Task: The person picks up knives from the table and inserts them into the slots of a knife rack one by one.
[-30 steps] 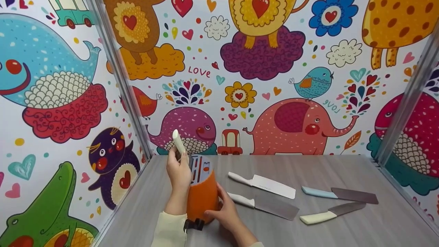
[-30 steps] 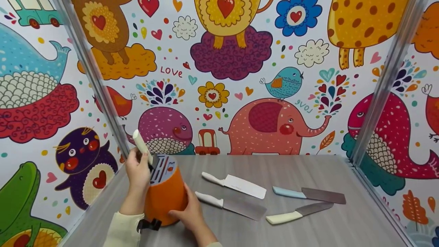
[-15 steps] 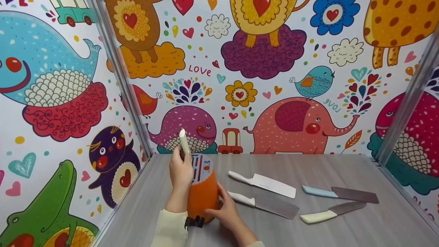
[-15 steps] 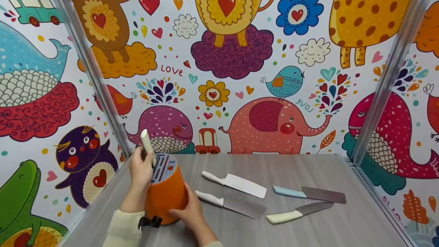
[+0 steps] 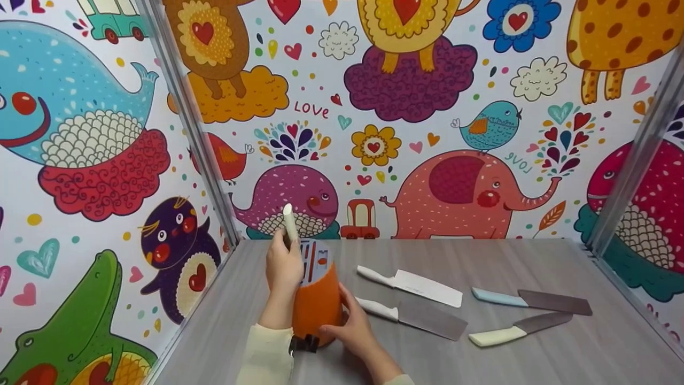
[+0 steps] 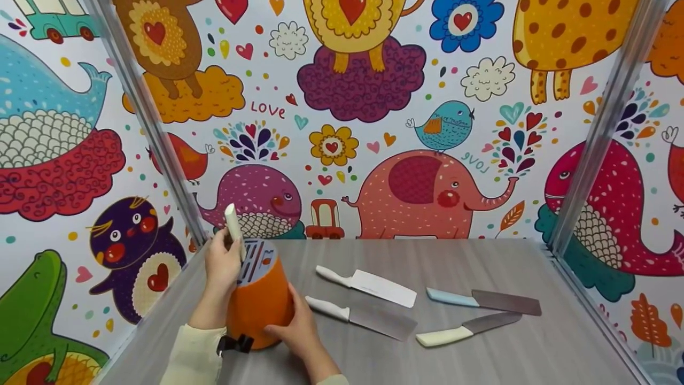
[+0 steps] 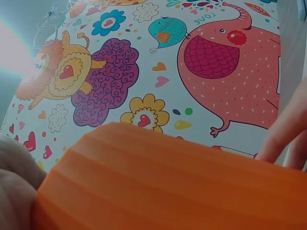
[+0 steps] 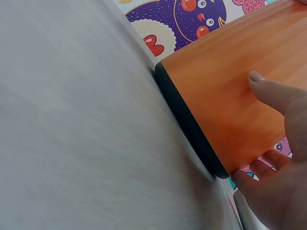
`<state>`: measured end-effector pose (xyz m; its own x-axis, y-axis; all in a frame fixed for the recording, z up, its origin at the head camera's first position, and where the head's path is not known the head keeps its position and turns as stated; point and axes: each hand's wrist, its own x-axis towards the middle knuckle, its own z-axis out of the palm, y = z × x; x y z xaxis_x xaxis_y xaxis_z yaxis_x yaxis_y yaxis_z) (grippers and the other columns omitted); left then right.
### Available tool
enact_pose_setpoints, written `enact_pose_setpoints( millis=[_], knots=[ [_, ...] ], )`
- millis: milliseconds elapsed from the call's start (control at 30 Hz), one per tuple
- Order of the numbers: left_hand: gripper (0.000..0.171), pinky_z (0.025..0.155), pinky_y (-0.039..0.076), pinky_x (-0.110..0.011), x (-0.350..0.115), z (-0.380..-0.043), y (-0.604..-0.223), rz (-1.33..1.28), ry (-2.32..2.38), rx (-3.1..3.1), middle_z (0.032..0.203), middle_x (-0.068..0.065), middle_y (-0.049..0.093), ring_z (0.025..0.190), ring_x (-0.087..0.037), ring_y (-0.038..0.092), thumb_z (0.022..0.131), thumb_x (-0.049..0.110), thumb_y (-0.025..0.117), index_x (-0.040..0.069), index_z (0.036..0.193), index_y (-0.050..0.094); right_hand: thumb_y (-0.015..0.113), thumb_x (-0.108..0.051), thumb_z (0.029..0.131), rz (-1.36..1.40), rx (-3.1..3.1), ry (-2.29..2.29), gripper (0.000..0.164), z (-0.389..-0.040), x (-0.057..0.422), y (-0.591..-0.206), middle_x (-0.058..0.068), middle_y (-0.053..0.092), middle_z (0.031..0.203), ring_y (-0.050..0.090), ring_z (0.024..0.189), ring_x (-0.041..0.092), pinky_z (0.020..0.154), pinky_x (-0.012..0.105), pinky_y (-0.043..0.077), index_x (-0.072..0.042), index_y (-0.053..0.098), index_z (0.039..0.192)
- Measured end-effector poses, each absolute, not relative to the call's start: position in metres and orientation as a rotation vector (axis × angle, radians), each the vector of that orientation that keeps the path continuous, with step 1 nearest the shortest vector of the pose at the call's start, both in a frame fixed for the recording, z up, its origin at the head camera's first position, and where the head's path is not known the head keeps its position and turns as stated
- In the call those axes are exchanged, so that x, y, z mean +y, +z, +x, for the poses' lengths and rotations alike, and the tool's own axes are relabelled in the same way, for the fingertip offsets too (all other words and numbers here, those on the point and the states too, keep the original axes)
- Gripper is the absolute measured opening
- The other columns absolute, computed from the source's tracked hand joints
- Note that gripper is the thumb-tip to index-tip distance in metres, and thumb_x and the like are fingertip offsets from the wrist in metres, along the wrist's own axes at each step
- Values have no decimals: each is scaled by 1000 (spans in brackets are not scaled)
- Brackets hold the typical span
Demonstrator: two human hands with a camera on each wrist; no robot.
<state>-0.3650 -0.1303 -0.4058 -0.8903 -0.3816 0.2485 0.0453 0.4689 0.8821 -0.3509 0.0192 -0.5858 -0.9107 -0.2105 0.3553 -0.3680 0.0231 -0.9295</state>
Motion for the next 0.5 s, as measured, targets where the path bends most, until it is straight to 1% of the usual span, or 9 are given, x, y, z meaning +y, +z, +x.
enact_pose_setpoints(
  millis=[167,233,333,400,500],
  knots=[
    [38,93,47,-48,-131,-367,-406,287,-1426,-2297,125,-13,59,107,-29,56,103,23,51,12,139,45,90,-22,69,600,-2198,1981,104,-352,20,-586,10,45,153,42,140,34,114,53,37,-17,31,155],
    [41,99,48,-47,-130,-366,-406,270,-1468,-2228,128,-12,55,113,-28,55,102,21,54,12,141,44,90,-24,69,596,-2208,1976,104,-353,20,-586,9,45,153,43,140,33,113,51,39,-18,32,155],
    [45,109,46,-44,-126,-361,-409,212,-1499,-2036,130,-12,51,122,-27,53,99,19,60,10,140,44,91,-26,69,584,-2211,1986,104,-353,21,-586,7,45,153,43,140,31,113,50,40,-20,32,155],
    [45,111,43,-43,-123,-355,-414,147,-1454,-1879,131,-13,49,127,-27,50,96,16,63,6,137,46,91,-25,68,585,-2203,1992,104,-352,21,-586,7,45,153,43,140,32,113,50,40,-20,33,154],
    [45,113,41,-47,-121,-346,-427,51,-1234,-1722,132,-17,49,129,-29,48,92,15,67,3,132,50,91,-25,68,593,-2197,1981,103,-352,20,-588,8,46,152,44,139,34,112,51,40,-19,34,154]
  ],
)
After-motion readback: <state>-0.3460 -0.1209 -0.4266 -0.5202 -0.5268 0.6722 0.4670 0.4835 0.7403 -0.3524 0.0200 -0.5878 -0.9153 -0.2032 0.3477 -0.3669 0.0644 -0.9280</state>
